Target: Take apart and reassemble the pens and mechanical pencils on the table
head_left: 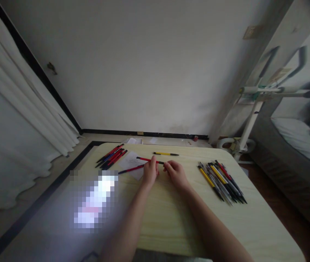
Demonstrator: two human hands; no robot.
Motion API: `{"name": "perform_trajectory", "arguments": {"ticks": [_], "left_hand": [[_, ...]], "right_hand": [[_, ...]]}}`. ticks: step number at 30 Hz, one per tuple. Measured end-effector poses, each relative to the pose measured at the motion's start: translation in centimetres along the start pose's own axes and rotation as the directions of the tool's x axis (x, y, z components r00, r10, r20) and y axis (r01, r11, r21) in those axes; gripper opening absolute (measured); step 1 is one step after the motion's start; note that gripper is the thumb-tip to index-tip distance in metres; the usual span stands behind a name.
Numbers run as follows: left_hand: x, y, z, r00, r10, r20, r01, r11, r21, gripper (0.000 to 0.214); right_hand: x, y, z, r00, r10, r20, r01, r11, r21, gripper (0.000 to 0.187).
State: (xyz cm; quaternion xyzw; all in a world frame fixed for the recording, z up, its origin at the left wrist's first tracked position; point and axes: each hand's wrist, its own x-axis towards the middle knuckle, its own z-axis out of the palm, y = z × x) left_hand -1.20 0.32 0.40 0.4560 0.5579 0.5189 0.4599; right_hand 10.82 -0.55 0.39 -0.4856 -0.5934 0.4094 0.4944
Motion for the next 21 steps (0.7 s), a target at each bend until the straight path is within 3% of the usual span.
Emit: {"name": "perform_trajectory", "arguments": {"ticks": [6,15,21], "left_hand": [[-0.02,-0.11,0.01,1.0,0.026,0.008,-0.026,1.0,-0.013,0.05],[-0.34,0.74,0.06,0.999,-0.035,0.004,0.035,0.998,-0.043,0.05],[-0.39,0.68,0.15,0.999,-0.014,0.047,0.015,1.0,-0.023,0.046]], "right_hand": [[-0.22,-0.43,-0.01,1.0,0.026,-0.008,-0.026,0.999,0.043,0.036],[-0.07,-0.11,0.16,0.993,0.117,0.0,-0.116,0.983,0.144,0.05],[0.2,-0.04,0.03,0.992,0.128,-0.018,-0.121,0.971,0.208,0.049]]}}
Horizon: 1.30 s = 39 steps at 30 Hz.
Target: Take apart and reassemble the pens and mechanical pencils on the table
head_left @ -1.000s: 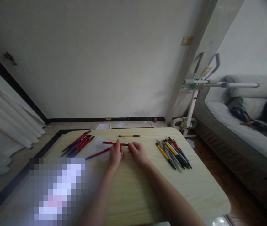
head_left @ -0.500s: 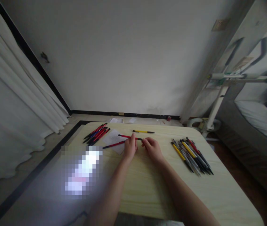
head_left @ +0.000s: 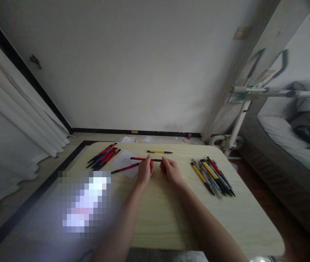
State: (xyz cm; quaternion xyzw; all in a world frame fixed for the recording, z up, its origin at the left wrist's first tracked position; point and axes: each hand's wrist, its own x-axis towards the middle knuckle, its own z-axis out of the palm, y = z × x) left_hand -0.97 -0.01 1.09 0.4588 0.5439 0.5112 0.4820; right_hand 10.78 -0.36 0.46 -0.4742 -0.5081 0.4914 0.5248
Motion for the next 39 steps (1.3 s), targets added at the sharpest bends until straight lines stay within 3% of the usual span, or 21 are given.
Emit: {"name": "perform_trajectory", "arguments": {"ticks": [10,28,34,39], "left_hand": [[0.1,0.01,0.12,1.0,-0.001,-0.001,0.001,0.994,-0.107,0.04],[0.56,-0.89,-0.13,1.0,-0.001,-0.001,0.001,0.998,-0.058,0.042],[0.58,-0.57,-0.25,1.0,-0.002,0.0,0.002,0.998,-0.069,0.041],[0.54,-0.33,-0.13,0.998,-0.05,-0.046,0.044,0.992,-0.121,0.04]], "right_hand": [[0.09,-0.03,-0.11,1.0,0.02,0.006,-0.02,1.0,0.003,0.046],[0.25,0.21,-0.45,0.998,-0.007,0.061,0.008,1.0,-0.017,0.042],[0.2,-0.02,-0.41,0.995,-0.073,0.066,0.078,0.994,-0.076,0.031],[0.05,-0.19,-0.02,0.998,-0.043,0.052,0.046,0.998,-0.048,0.026]]}}
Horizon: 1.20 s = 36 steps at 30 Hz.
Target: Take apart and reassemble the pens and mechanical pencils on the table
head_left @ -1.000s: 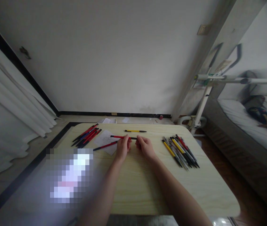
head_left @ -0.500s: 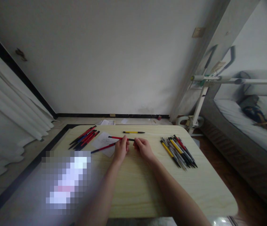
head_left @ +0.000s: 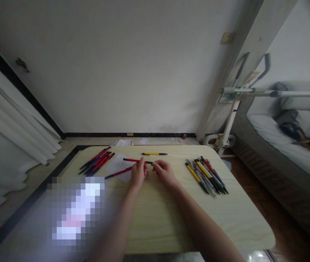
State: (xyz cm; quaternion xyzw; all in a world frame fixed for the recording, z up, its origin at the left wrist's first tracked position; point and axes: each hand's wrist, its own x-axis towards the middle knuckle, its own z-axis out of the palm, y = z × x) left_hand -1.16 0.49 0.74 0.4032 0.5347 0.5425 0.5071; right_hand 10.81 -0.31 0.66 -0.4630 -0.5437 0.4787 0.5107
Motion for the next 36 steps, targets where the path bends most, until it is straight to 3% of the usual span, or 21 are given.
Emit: {"name": "perform_trajectory", "arguments": {"ticks": [5,13,36], "left_hand": [[0.03,-0.16,-0.07,1.0,0.01,0.001,-0.01,1.0,0.01,0.04],[0.03,-0.09,0.02,1.0,0.025,0.011,-0.025,0.999,0.025,0.039],[0.44,-0.25,-0.02,1.0,-0.002,-0.009,0.003,0.999,0.046,0.038]], "right_hand": [[-0.11,-0.26,0.24,1.0,-0.001,0.005,0.001,1.0,0.005,0.024],[-0.04,0.15,0.07,1.0,0.025,-0.011,-0.025,1.0,-0.002,0.043],[-0.02,0.26,0.07,0.997,-0.064,-0.052,0.058,0.992,-0.112,0.029]]}}
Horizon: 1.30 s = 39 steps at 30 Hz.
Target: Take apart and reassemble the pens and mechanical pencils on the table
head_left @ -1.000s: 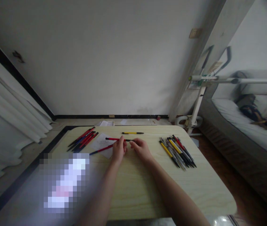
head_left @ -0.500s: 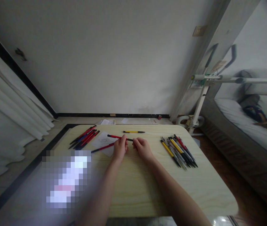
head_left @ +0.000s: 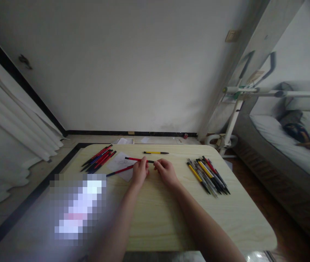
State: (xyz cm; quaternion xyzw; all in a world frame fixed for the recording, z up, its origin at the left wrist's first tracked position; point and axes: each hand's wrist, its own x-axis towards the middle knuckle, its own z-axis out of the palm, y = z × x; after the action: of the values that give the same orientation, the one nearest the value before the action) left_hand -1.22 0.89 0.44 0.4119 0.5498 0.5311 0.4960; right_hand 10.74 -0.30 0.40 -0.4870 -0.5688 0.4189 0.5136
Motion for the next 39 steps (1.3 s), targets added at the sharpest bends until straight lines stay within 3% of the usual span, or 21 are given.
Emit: {"name": "perform_trajectory", "arguments": {"ticks": [6,13,27,39], "left_hand": [[-0.26,0.2,0.21,0.999,-0.025,-0.023,0.023,0.998,-0.062,0.035],[-0.64,0.4,0.18,1.0,-0.017,0.001,0.017,1.0,-0.023,0.037],[-0.43,0.39,0.24,1.0,0.015,-0.015,-0.015,1.0,0.013,0.037],[-0.1,-0.17,0.13,0.999,0.031,0.011,-0.031,0.999,-0.01,0.039]], "right_hand": [[0.02,-0.17,-0.03,0.997,0.062,0.051,-0.064,0.996,0.056,0.034],[0.0,0.1,0.02,0.992,0.083,0.091,-0.09,0.993,0.078,0.047],[0.05,-0.03,-0.18,0.998,0.021,0.064,-0.025,0.998,0.05,0.029],[0.27,0.73,0.17,0.998,0.057,0.022,-0.061,0.978,0.202,0.022]]}}
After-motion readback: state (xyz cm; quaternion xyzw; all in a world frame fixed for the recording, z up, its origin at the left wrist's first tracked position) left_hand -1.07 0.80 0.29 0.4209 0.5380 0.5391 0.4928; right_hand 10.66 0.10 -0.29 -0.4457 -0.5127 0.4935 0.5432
